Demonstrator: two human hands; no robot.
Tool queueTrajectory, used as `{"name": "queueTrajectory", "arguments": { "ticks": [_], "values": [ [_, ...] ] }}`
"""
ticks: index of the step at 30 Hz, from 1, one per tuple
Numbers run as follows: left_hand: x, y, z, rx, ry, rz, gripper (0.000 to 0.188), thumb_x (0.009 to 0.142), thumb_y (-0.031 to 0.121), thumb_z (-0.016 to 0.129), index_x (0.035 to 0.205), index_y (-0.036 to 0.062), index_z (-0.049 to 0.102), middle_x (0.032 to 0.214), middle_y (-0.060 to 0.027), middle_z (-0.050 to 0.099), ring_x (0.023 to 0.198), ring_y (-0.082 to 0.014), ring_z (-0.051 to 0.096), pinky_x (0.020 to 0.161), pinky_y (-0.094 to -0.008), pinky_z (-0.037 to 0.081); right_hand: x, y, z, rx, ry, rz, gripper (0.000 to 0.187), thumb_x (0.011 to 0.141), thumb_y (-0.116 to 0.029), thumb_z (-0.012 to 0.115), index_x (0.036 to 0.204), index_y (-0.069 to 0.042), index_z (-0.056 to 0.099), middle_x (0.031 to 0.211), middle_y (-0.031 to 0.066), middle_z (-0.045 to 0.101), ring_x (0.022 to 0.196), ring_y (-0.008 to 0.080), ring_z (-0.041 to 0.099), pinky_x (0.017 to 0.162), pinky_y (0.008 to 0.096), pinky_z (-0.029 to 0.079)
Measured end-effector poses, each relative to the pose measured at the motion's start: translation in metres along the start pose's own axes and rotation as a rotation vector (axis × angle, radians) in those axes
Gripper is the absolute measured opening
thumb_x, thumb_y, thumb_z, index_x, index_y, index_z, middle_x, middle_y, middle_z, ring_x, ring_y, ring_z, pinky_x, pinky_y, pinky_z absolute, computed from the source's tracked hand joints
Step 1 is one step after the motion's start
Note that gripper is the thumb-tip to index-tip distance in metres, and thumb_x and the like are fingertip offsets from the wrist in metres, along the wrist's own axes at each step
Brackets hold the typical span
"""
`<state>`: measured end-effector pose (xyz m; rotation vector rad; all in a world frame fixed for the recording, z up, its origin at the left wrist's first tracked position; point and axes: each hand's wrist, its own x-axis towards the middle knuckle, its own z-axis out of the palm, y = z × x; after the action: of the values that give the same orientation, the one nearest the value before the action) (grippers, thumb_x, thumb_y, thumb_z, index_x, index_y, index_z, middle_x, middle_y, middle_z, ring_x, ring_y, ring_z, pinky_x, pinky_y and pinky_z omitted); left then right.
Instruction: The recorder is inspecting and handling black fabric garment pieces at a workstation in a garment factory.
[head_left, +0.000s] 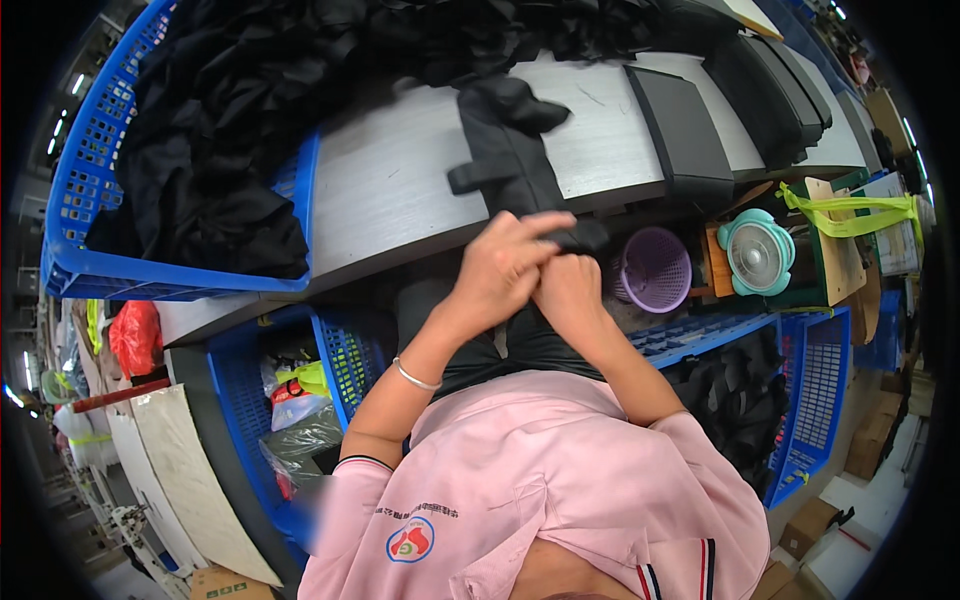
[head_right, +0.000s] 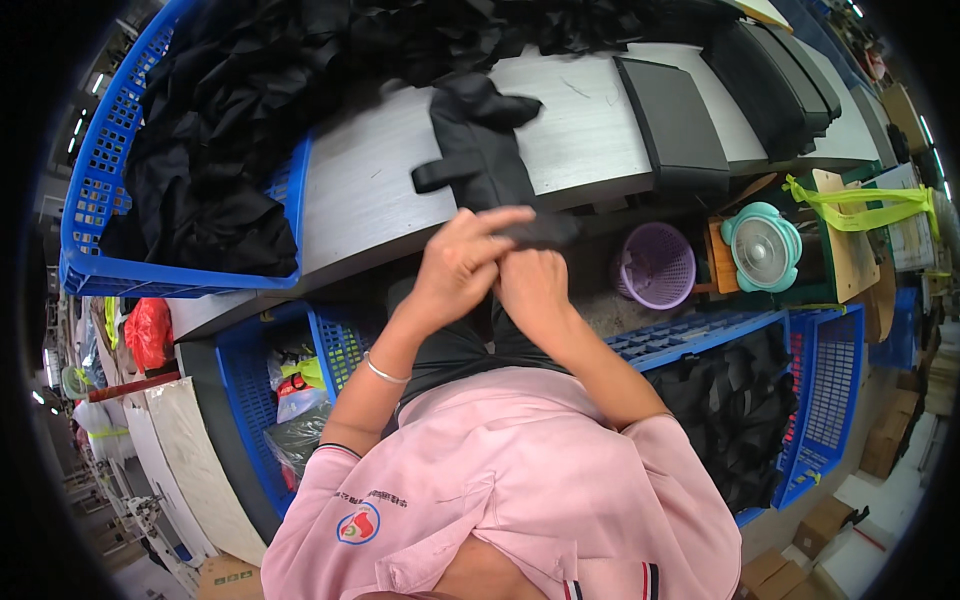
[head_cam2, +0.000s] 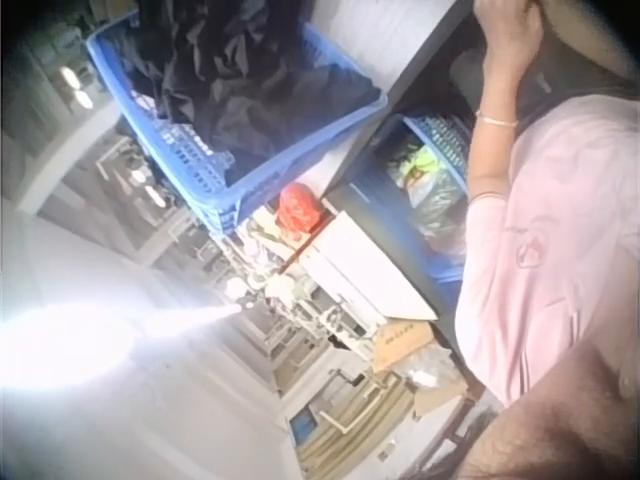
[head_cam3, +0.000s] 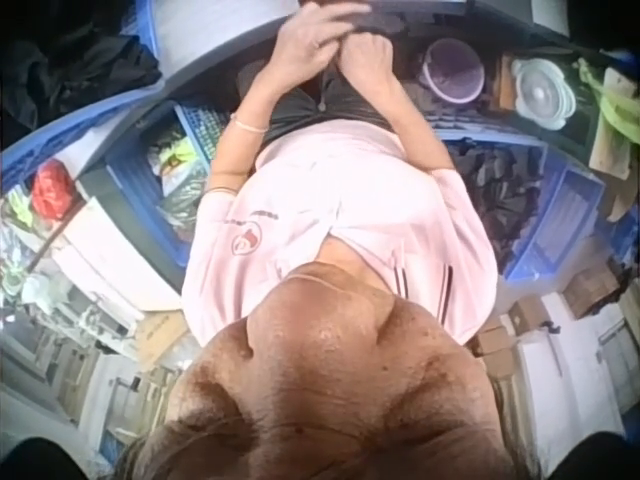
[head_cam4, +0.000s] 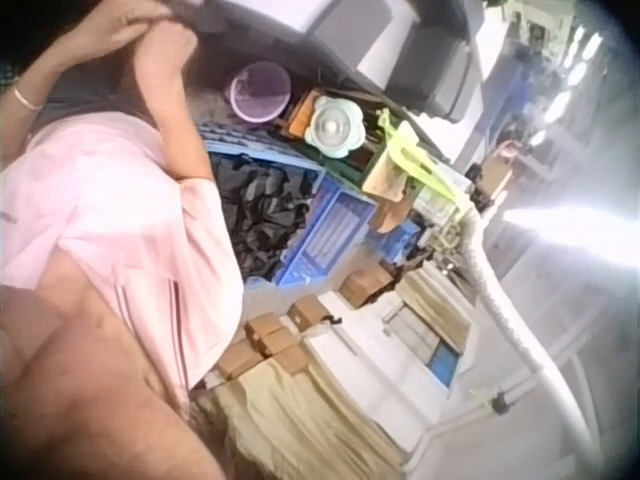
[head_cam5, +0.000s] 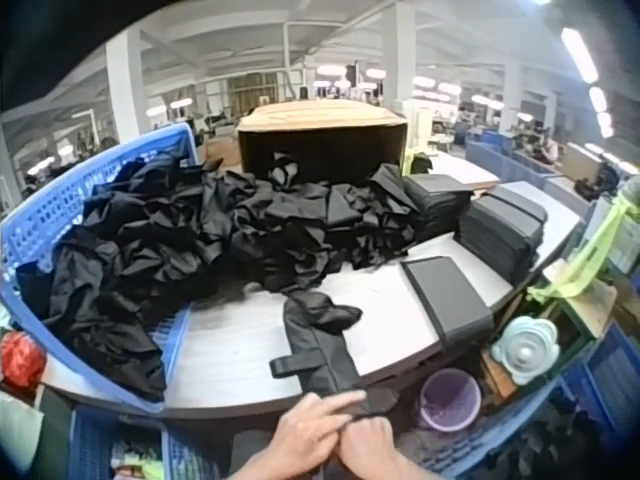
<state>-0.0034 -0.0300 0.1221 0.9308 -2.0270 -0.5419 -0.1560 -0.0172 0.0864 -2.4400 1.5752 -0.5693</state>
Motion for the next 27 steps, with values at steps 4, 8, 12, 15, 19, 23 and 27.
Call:
{"name": "queueTrajectory", "arguments": {
  "ticks": [4,8,12,15,19,23,27],
  "values": [
    [-0.008,0.025,0.001,-0.010,-0.105,0.050,0.052,0.070,0.000,0.071,0.121,0.0093,0.070,0.135,-0.0023,0.061,0.091,-0.0260,0.057,0.083,-0.0342,0.052,0.009,0.059,0.054,0.840,0.035,0.033,0.016,0.084,-0.016,0.071,0.095,-0.007,0.065,0.095,0.0092,0.067,0.089,0.0217,0.066,0.071,0.0388,0.052],
    [-0.033,0.026,-0.010,-0.034,0.323,-0.185,0.068,0.072,-0.004,0.065,0.139,0.0035,0.054,0.149,-0.0162,0.045,0.129,-0.0300,0.050,0.099,-0.0377,0.047,0.019,0.057,0.037,1.616,0.135,0.260,0.052,0.099,-0.014,0.058,0.146,0.000,0.040,0.145,0.0116,0.048,0.129,0.0236,0.051,0.107,0.0364,0.044],
    [-0.041,0.024,0.004,0.075,0.319,-0.285,0.083,0.069,0.000,0.067,0.148,0.0048,0.041,0.157,-0.0162,0.031,0.140,-0.0327,0.034,0.107,-0.0400,0.039,0.030,0.026,-0.003,1.884,0.244,0.784,0.049,0.099,-0.024,0.059,0.142,-0.004,0.047,0.137,0.0104,0.055,0.122,0.0230,0.057,0.100,0.0399,0.050],
    [-0.031,0.025,0.019,0.114,0.394,-0.294,0.089,0.066,0.003,0.074,0.148,0.0075,0.039,0.155,-0.0145,0.033,0.131,-0.0312,0.039,0.096,-0.0376,0.044,0.032,0.033,0.002,1.983,0.218,0.659,0.048,0.098,-0.029,0.060,0.139,-0.006,0.050,0.131,0.0094,0.060,0.115,0.0229,0.061,0.092,0.0398,0.055],
    [-0.020,0.030,0.024,0.035,0.506,-0.358,0.079,0.064,-0.001,0.074,0.139,0.0069,0.051,0.138,-0.0142,0.048,0.118,-0.0319,0.049,0.097,-0.0412,0.042,0.030,0.035,0.006,1.884,0.235,0.574,0.048,0.096,-0.027,0.060,0.136,0.000,0.052,0.129,0.0137,0.062,0.111,0.0263,0.065,0.090,0.0409,0.058],
    [-0.018,0.028,0.034,-0.084,0.584,-0.299,0.069,0.064,-0.014,0.062,0.130,0.0081,0.062,0.126,-0.0075,0.054,0.078,-0.0118,0.051,0.064,-0.0241,0.046,0.028,0.034,0.004,1.975,0.204,0.561,0.046,0.094,-0.025,0.064,0.131,0.000,0.055,0.125,0.0134,0.064,0.110,0.0251,0.066,0.088,0.0390,0.059],
    [-0.016,0.031,0.038,-0.100,0.614,-0.280,0.070,0.064,-0.020,0.056,0.129,0.0063,0.063,0.121,-0.0077,0.055,0.070,-0.0092,0.048,0.060,-0.0227,0.045,0.027,0.027,0.003,2.015,0.190,0.578,0.042,0.093,-0.025,0.064,0.127,-0.001,0.058,0.120,0.0122,0.065,0.105,0.0237,0.066,0.086,0.0383,0.059]
  ]
}}
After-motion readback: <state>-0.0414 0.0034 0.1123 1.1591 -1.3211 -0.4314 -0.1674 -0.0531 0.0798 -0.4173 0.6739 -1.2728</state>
